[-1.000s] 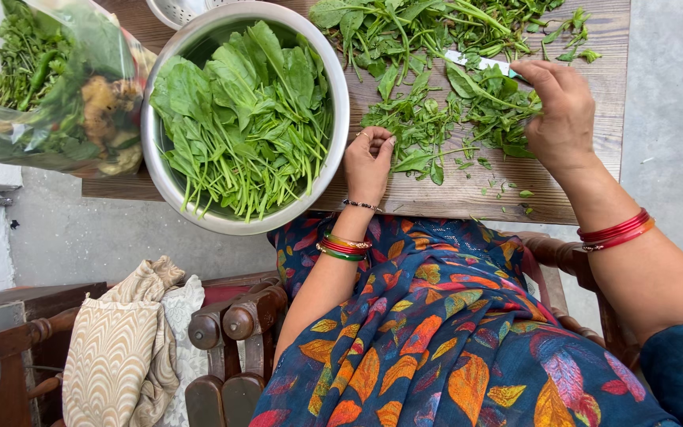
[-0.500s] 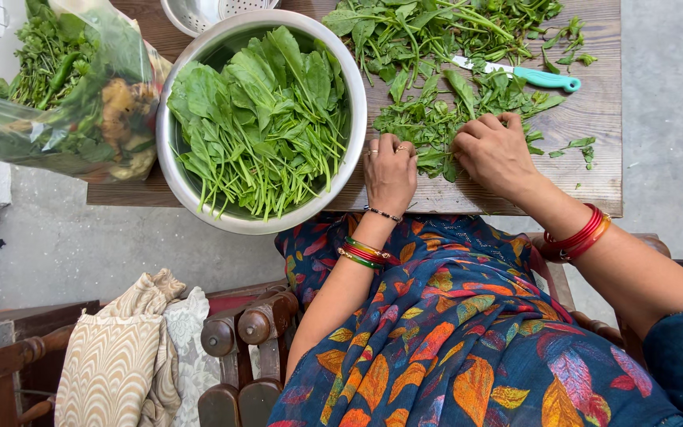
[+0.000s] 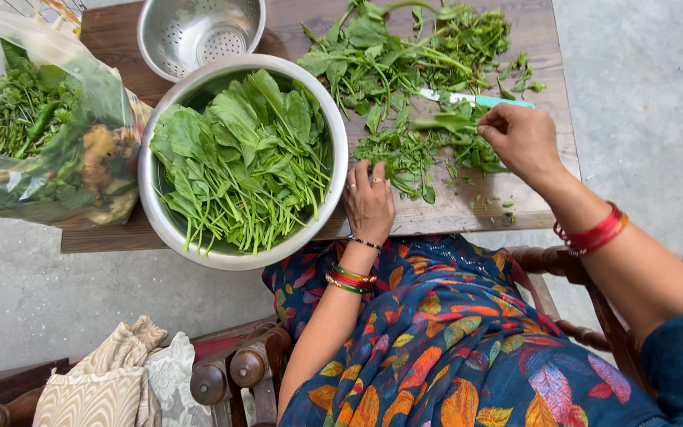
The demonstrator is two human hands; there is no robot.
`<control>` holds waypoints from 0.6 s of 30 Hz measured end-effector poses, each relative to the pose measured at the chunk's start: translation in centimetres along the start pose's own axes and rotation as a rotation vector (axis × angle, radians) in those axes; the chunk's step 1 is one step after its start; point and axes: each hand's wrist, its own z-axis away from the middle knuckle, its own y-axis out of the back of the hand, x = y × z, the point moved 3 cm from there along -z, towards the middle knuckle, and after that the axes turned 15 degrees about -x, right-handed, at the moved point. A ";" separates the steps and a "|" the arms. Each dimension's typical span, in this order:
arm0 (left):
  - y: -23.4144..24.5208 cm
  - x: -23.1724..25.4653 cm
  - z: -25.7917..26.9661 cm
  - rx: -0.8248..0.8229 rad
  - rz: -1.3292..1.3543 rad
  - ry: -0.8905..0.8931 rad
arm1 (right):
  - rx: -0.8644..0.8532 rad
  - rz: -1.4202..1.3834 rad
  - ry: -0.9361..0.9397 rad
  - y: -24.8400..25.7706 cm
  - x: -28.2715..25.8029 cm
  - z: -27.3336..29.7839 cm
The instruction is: The person sits at a table and repeatedly picks up spinach leaves, removes stems and unwanted parts by hand, and places the cleaned leaves into a metal bowl. Discarded stems and trimmings accumulate on the table beside the bowl.
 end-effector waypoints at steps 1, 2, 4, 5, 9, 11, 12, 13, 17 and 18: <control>-0.2 0.1 0.2 0.012 -0.018 -0.001 | 0.072 -0.101 0.068 0.3 0.2 0.1; -0.6 -0.1 0.1 -0.009 0.018 0.024 | 0.143 -0.203 0.137 0.5 0.3 0.0; -1.4 -0.8 0.5 -0.064 0.081 0.075 | 0.095 -0.164 0.118 -0.2 0.2 -0.2; -1.6 -1.0 0.5 -0.042 0.067 0.072 | -0.022 -0.016 0.044 -0.7 -0.1 -1.2; -2.0 -1.1 0.7 0.030 0.027 0.085 | -0.041 0.027 0.057 -0.5 -4.0 -2.6; -1.9 -1.0 0.4 0.019 0.036 0.096 | -0.059 -0.211 0.145 -0.2 -7.7 -3.6; -2.1 -0.8 0.7 -0.029 0.057 0.117 | -0.074 -0.334 0.181 -0.3 -9.8 -3.9; -2.1 -0.8 0.7 -0.070 0.077 0.128 | -0.112 -0.375 0.209 -0.6 -12.3 -4.7; -1.1 -0.8 0.7 0.070 0.003 0.082 | -0.340 -0.357 0.368 -3.8 -21.6 -6.9; -1.1 -0.8 0.9 0.092 -0.006 0.079 | -0.412 -0.305 0.421 -4.5 -22.9 -7.1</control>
